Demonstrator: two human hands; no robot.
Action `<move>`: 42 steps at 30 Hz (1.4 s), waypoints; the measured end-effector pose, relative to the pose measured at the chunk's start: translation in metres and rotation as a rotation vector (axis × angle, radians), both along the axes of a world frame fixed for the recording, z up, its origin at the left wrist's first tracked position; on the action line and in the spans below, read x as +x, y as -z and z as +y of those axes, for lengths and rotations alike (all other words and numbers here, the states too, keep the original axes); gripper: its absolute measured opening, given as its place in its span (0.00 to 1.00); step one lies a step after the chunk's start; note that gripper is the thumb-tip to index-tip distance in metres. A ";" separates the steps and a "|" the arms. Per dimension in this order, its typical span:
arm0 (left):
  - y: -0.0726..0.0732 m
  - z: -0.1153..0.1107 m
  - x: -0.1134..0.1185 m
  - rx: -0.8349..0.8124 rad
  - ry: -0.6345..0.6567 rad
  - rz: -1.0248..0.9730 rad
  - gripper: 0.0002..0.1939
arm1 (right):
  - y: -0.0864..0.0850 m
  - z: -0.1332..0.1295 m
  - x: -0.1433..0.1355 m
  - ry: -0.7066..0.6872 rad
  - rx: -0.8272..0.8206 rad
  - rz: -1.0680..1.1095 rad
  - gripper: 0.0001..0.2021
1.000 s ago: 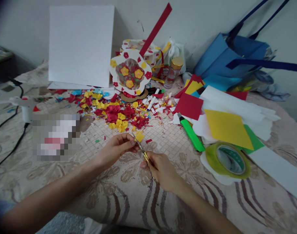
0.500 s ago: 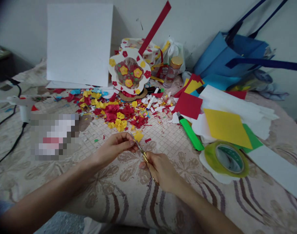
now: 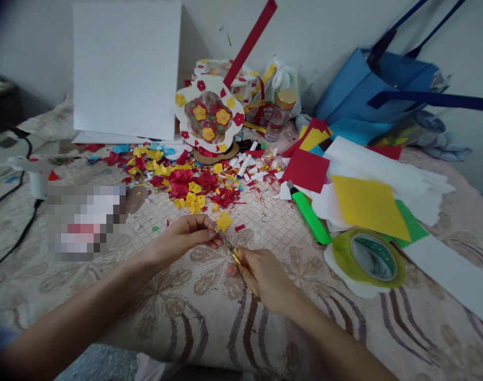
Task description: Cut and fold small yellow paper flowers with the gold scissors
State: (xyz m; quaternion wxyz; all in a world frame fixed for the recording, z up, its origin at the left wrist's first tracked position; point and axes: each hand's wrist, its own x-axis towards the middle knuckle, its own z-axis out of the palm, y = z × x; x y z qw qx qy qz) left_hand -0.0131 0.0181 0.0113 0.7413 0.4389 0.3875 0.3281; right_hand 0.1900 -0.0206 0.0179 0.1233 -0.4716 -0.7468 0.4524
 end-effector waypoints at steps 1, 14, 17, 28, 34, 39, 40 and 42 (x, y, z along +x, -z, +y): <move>0.000 0.001 -0.001 0.003 0.012 0.005 0.08 | -0.001 0.001 0.000 -0.002 0.002 -0.011 0.14; 0.001 0.005 -0.006 -0.031 0.081 -0.017 0.07 | 0.005 0.002 0.008 -0.057 -0.115 0.111 0.15; 0.001 0.005 -0.005 -0.046 0.068 -0.017 0.07 | 0.004 0.002 0.006 -0.047 -0.093 0.106 0.15; 0.002 0.004 -0.004 -0.092 0.037 -0.012 0.08 | -0.004 0.003 0.003 -0.046 -0.080 0.059 0.19; 0.003 0.005 -0.005 -0.086 0.042 -0.006 0.08 | -0.001 0.004 0.003 -0.059 -0.051 -0.011 0.18; 0.005 0.007 -0.007 -0.063 0.078 0.000 0.07 | -0.003 0.006 0.006 -0.068 -0.049 -0.088 0.14; 0.005 0.007 -0.008 -0.063 0.082 -0.001 0.07 | -0.003 0.007 0.007 -0.062 -0.065 -0.093 0.13; 0.006 0.007 -0.008 -0.071 0.087 -0.011 0.07 | -0.002 0.007 0.009 -0.054 -0.130 -0.057 0.13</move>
